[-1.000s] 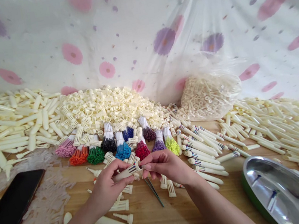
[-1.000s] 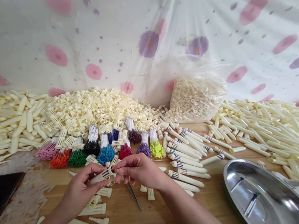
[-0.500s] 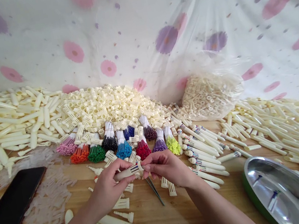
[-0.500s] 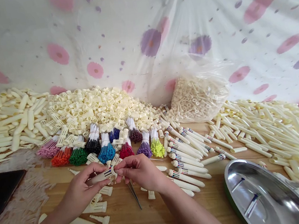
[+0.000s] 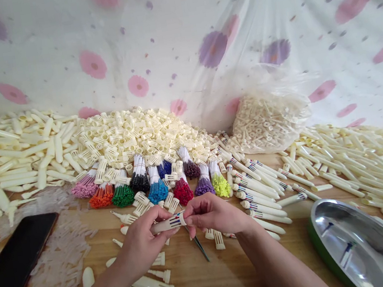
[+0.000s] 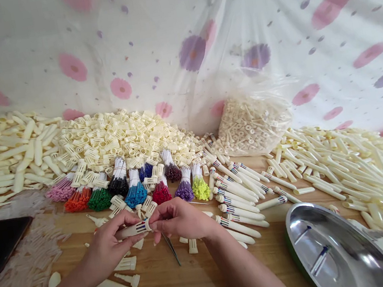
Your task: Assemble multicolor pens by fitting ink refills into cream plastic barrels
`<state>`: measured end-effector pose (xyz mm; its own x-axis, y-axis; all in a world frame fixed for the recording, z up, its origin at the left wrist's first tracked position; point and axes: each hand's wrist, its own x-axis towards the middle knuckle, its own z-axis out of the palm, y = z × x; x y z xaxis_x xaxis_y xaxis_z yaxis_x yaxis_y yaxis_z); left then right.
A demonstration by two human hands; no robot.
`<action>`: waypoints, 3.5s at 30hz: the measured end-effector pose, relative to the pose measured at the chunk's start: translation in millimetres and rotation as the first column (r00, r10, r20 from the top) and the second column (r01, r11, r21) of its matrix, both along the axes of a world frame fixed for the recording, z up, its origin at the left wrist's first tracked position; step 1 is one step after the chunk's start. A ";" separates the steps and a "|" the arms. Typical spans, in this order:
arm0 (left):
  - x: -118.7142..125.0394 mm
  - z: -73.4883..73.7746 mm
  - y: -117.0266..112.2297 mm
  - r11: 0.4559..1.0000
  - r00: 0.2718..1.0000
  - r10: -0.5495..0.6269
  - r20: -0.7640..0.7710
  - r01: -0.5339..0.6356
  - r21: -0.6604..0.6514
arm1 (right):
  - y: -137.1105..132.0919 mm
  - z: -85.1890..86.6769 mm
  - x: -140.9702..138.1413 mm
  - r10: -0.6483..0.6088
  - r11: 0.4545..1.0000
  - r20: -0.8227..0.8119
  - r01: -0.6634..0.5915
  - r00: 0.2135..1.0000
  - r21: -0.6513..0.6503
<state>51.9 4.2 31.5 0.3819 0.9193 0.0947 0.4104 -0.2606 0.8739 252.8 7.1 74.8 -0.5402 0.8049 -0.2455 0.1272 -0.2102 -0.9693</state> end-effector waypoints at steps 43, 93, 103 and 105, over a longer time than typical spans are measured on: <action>-2.8 -6.5 8.5 0.990 0.989 0.128 0.071 -0.122 -0.075 | 36.1 -27.0 42.7 -0.377 0.922 0.884 0.021 0.278 0.387; -1.7 -5.6 8.0 0.990 0.990 0.124 0.063 -0.119 -0.076 | 31.9 -40.7 47.4 -0.395 0.919 0.745 0.223 0.538 0.325; -2.1 -5.1 7.8 0.993 0.992 0.117 0.044 -0.116 -0.030 | 13.9 -30.8 36.4 -0.491 0.861 0.718 0.148 0.493 0.487; -1.7 -5.3 7.6 0.993 0.992 0.120 0.043 -0.119 -0.023 | 9.4 -27.9 33.4 -0.494 0.854 0.737 0.097 0.461 0.512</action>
<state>50.2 11.8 26.2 0.2653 0.9599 0.0903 0.3983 -0.1944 0.8964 286.2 16.4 46.9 0.0460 0.9944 -0.0946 0.8932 -0.0834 -0.4418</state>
